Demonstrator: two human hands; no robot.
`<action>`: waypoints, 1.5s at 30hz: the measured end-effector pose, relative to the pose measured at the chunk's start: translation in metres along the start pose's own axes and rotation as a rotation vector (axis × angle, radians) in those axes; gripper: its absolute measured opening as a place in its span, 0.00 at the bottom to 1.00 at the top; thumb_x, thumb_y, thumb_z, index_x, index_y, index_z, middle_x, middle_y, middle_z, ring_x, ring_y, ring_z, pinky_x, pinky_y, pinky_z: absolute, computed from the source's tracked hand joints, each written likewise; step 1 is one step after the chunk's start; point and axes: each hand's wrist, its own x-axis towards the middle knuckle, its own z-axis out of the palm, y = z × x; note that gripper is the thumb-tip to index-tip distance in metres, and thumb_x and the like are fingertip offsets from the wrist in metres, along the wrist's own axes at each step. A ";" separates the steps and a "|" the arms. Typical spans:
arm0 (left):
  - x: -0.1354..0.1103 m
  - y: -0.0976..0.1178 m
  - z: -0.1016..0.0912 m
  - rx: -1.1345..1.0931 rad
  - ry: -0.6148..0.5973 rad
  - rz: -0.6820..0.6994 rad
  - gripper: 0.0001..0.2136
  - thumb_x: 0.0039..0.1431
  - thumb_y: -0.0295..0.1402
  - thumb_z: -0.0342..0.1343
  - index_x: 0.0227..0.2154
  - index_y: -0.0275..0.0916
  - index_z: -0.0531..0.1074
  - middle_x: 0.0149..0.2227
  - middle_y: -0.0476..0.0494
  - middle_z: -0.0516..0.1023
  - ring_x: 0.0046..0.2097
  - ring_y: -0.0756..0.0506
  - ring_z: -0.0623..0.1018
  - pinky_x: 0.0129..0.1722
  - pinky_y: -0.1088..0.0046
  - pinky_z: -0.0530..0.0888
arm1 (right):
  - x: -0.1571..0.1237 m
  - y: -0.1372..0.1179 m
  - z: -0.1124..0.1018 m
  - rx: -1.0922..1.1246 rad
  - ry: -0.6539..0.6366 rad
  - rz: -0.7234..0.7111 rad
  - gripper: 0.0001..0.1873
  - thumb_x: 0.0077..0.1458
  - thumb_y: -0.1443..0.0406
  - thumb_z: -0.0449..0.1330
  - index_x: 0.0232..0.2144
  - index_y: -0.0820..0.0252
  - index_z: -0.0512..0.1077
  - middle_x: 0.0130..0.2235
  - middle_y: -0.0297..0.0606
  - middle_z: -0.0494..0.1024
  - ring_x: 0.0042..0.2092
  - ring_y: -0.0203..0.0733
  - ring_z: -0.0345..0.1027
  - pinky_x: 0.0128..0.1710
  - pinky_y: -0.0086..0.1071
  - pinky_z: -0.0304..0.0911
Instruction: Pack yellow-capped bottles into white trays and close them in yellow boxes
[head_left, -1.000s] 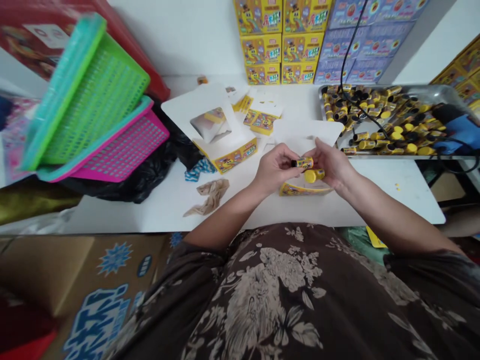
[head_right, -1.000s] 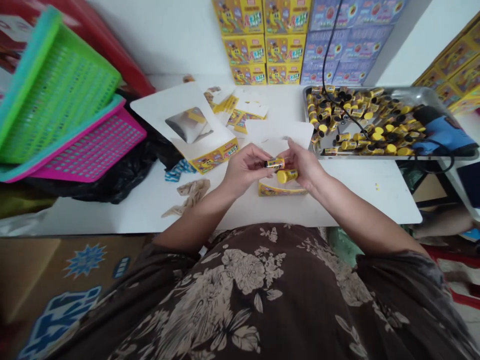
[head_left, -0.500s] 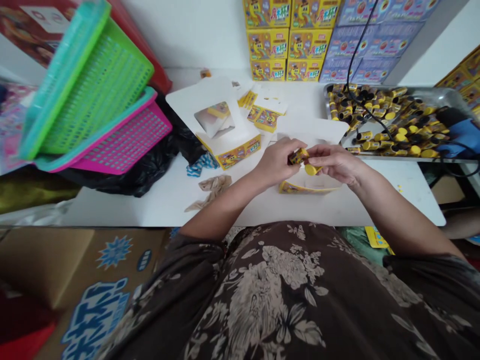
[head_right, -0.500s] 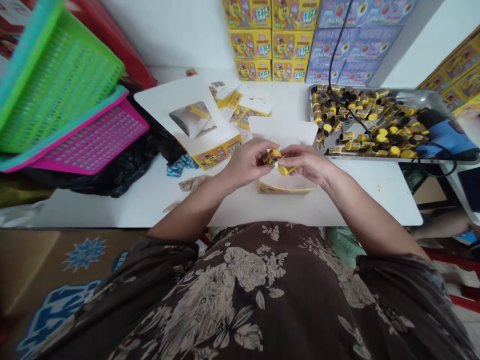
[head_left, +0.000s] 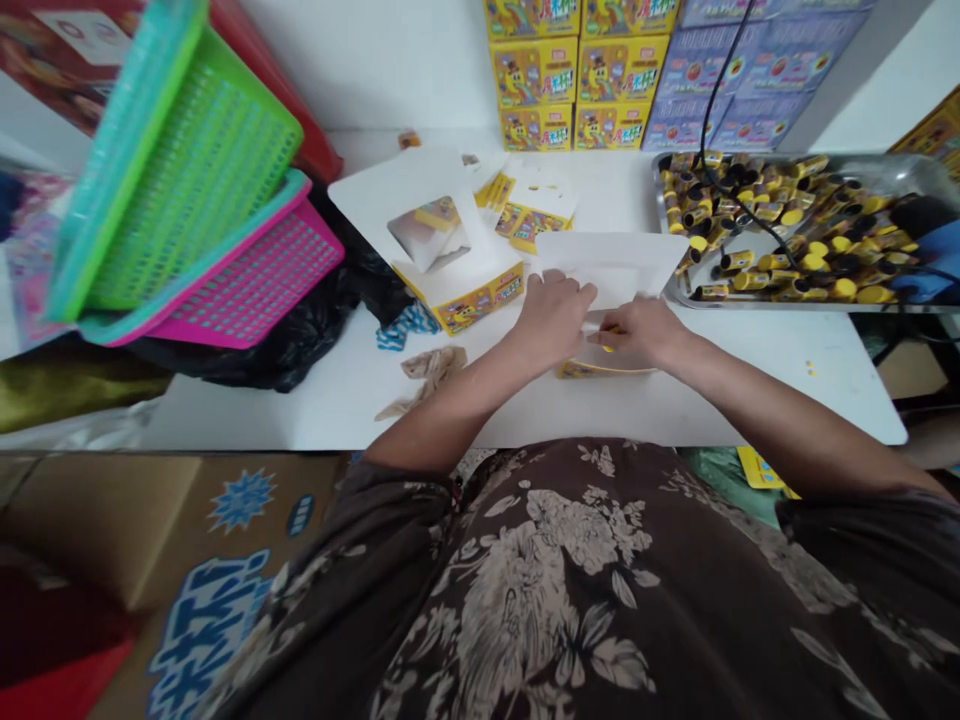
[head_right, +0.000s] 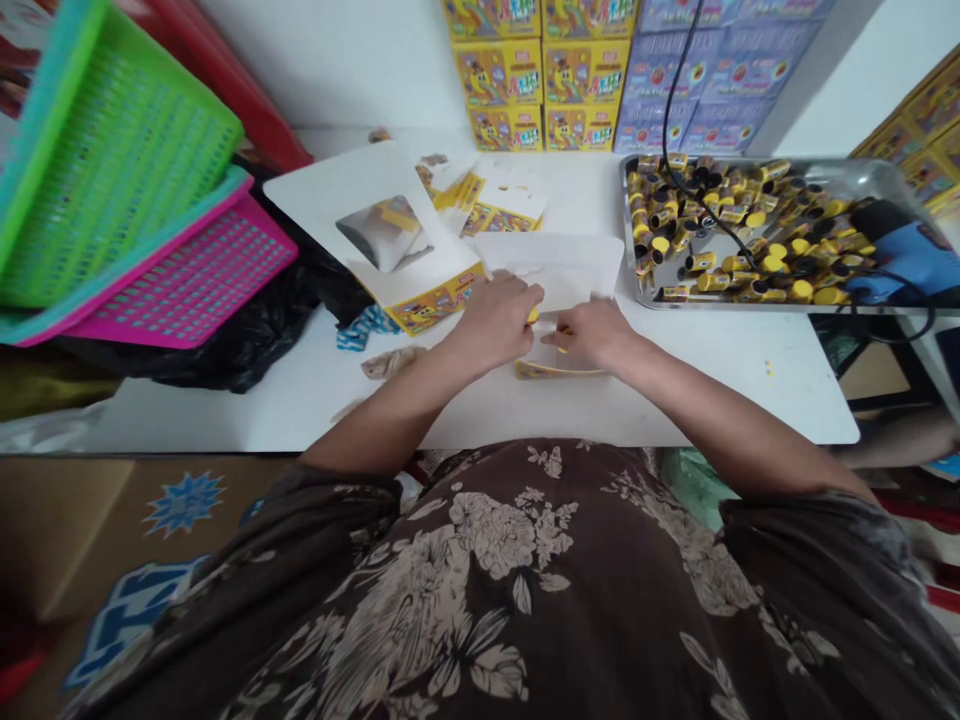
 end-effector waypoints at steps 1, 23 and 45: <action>0.002 0.001 0.000 0.025 -0.016 0.001 0.09 0.59 0.24 0.64 0.42 0.38 0.77 0.45 0.33 0.80 0.60 0.27 0.75 0.59 0.49 0.70 | 0.000 -0.004 -0.001 -0.034 -0.032 -0.010 0.12 0.65 0.57 0.69 0.46 0.54 0.88 0.44 0.41 0.88 0.49 0.52 0.80 0.46 0.36 0.64; -0.012 -0.038 0.033 -0.414 0.419 -0.335 0.14 0.52 0.29 0.73 0.31 0.41 0.70 0.46 0.42 0.75 0.46 0.40 0.78 0.51 0.57 0.78 | 0.040 -0.043 0.017 0.015 0.020 -0.019 0.22 0.60 0.70 0.66 0.56 0.61 0.80 0.53 0.51 0.87 0.52 0.55 0.81 0.43 0.36 0.70; -0.024 -0.035 0.028 -0.217 0.169 -0.384 0.16 0.53 0.25 0.70 0.37 0.43 0.68 0.37 0.40 0.79 0.46 0.31 0.83 0.47 0.57 0.77 | 0.041 -0.048 0.024 -0.042 0.010 -0.013 0.23 0.60 0.64 0.69 0.58 0.61 0.81 0.54 0.52 0.87 0.54 0.60 0.81 0.44 0.37 0.70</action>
